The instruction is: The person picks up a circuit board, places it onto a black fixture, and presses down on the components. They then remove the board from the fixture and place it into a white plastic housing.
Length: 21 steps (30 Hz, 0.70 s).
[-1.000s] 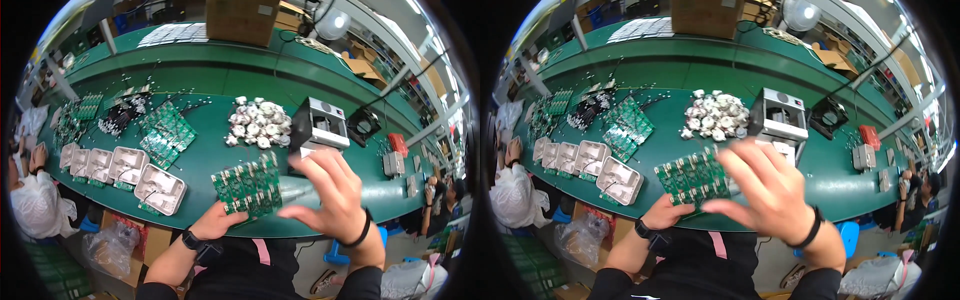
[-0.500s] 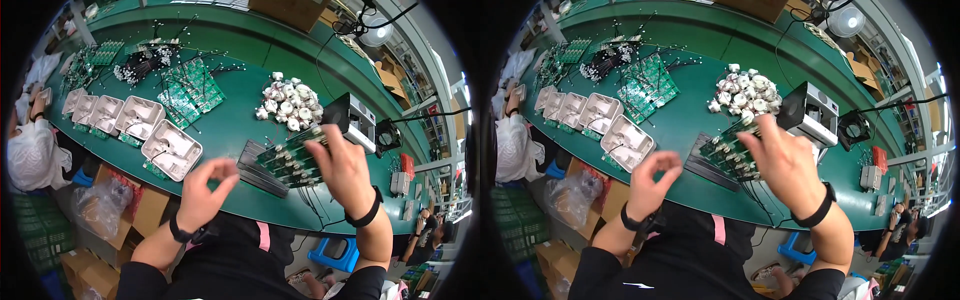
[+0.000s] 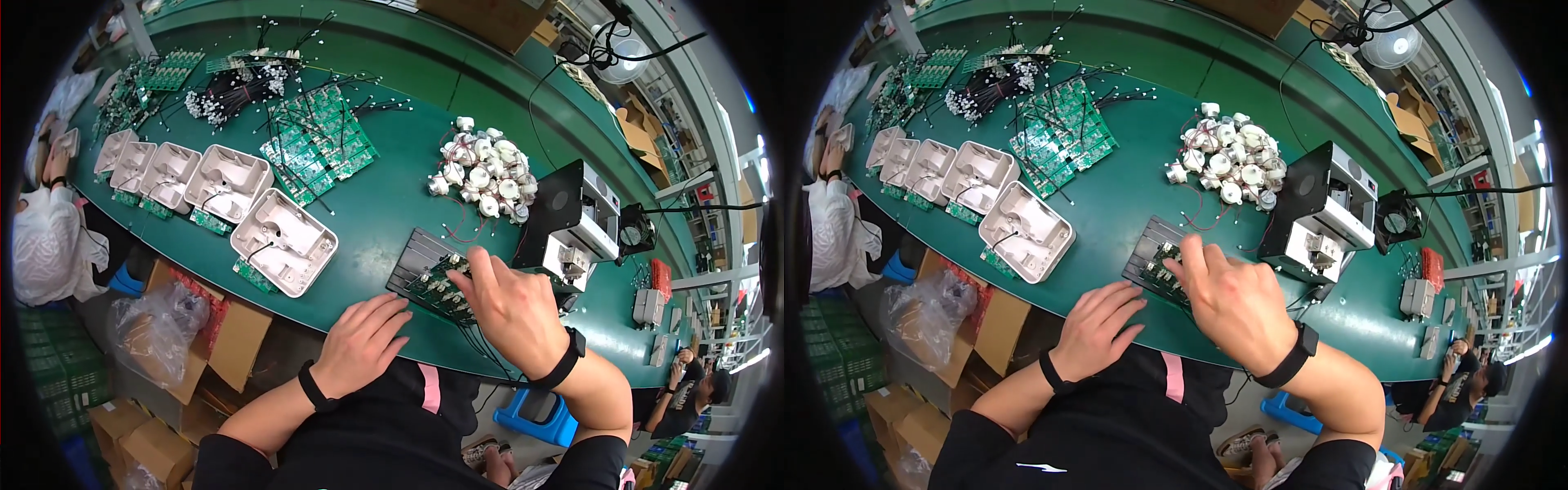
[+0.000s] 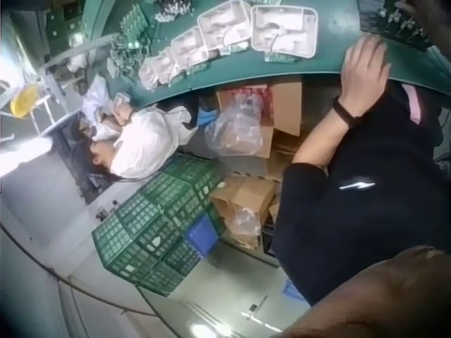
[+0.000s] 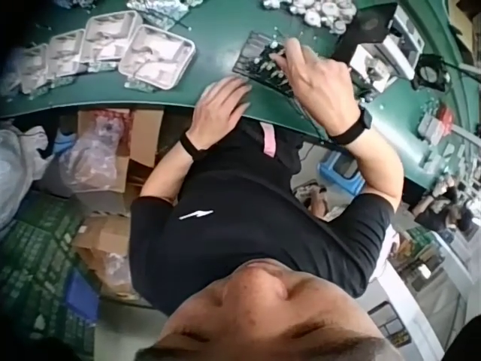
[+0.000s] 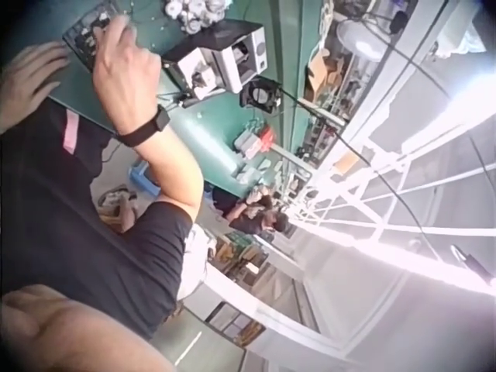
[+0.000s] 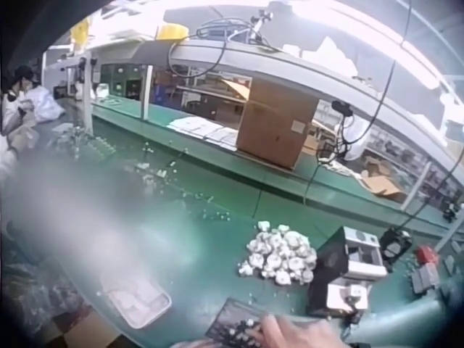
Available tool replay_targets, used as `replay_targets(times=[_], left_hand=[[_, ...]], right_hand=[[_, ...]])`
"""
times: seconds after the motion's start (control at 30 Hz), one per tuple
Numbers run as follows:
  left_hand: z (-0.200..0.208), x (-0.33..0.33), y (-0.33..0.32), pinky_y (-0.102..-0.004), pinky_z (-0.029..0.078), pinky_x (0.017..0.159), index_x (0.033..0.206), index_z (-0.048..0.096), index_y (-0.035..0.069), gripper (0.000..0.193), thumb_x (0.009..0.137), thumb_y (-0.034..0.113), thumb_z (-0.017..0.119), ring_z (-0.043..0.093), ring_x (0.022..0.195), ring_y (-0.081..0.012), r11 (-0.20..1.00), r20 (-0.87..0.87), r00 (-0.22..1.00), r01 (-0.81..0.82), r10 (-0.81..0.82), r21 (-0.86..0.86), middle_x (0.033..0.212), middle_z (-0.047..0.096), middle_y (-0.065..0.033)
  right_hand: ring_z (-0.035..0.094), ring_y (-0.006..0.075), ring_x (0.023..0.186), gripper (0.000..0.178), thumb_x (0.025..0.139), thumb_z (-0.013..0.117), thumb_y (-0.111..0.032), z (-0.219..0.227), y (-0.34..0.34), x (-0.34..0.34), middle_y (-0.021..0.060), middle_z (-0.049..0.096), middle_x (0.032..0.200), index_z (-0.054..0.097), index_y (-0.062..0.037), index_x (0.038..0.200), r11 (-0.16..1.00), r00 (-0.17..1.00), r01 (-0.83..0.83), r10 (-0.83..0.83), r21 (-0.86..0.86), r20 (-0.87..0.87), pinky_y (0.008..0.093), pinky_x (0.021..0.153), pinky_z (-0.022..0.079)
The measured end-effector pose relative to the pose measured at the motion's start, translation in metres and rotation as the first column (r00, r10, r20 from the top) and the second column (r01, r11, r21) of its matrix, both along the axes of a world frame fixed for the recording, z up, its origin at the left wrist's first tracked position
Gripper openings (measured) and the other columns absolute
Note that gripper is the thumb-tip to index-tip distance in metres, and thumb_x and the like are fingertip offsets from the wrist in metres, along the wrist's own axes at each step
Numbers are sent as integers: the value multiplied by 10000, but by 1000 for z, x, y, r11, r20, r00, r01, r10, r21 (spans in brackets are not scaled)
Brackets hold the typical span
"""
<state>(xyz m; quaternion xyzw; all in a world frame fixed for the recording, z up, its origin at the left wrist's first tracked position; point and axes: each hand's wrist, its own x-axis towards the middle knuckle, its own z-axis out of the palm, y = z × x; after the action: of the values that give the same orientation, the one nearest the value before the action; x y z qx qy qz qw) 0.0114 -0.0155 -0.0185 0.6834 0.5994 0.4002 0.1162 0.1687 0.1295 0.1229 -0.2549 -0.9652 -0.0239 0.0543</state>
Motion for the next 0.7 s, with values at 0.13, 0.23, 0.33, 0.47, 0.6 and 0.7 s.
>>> replay_targets(times=[0.13, 0.23, 0.33, 0.47, 0.6, 0.7], left_hand=[[-2, 0, -1, -458, 473, 1048, 1222, 674, 33, 437, 816, 136, 798, 589, 1284, -331, 1000, 2, 1000, -3, 3, -25, 1320, 643, -125], [3, 2, 0, -467, 456, 1071, 1278, 640, 15, 511, 813, 150, 804, 567, 1313, -346, 998, 15, 998, -55, 55, -45, 1365, 614, -150], [8, 4, 2, -477, 436, 1099, 1339, 594, -7, 596, 810, 163, 810, 541, 1345, -363, 985, 30, 987, -156, 159, -72, 1419, 577, -180], [7, 4, 5, -469, 416, 1132, 1374, 548, -47, 623, 846, 180, 787, 517, 1368, -373, 987, -16, 993, -121, 120, -103, 1454, 546, -211], [5, 3, 4, -469, 418, 1138, 1372, 544, -57, 618, 857, 188, 780, 520, 1367, -373, 988, -48, 991, -126, 123, -84, 1455, 546, -214], [2, 3, 4, -474, 420, 1136, 1367, 548, -59, 602, 868, 192, 773, 522, 1365, -371, 990, -79, 990, -122, 117, -67, 1453, 548, -219]], right_hand=[[621, 261, 556, 278, 986, 700, -240, 0, -13, -3, 78, 538, 700, 528, -25, 1021, 998, 999, -39, 37, 44, 34, 382, 444, 459], [618, 237, 552, 287, 986, 698, -241, 0, -17, -6, 69, 515, 700, 544, -12, 1066, 995, 997, -72, 70, 61, 46, 374, 444, 461], [612, 218, 547, 311, 985, 698, -241, -1, -21, -7, 65, 495, 702, 555, 2, 1115, 993, 994, -101, 98, 63, 51, 368, 446, 464], [601, 219, 538, 349, 987, 691, -252, -3, -30, -2, 68, 476, 691, 549, 15, 1163, 969, 978, -186, 165, 163, 130, 364, 446, 468], [610, 246, 545, 336, 993, 682, -271, -11, 11, -6, 78, 519, 718, 546, 1, 1135, 985, 994, -94, 86, 145, 62, 368, 460, 478], [637, 314, 586, 313, 1000, 672, -290, -34, 61, -6, 113, 595, 746, 542, -19, 1090, 993, 997, -71, 68, 98, 33, 414, 491, 492]])
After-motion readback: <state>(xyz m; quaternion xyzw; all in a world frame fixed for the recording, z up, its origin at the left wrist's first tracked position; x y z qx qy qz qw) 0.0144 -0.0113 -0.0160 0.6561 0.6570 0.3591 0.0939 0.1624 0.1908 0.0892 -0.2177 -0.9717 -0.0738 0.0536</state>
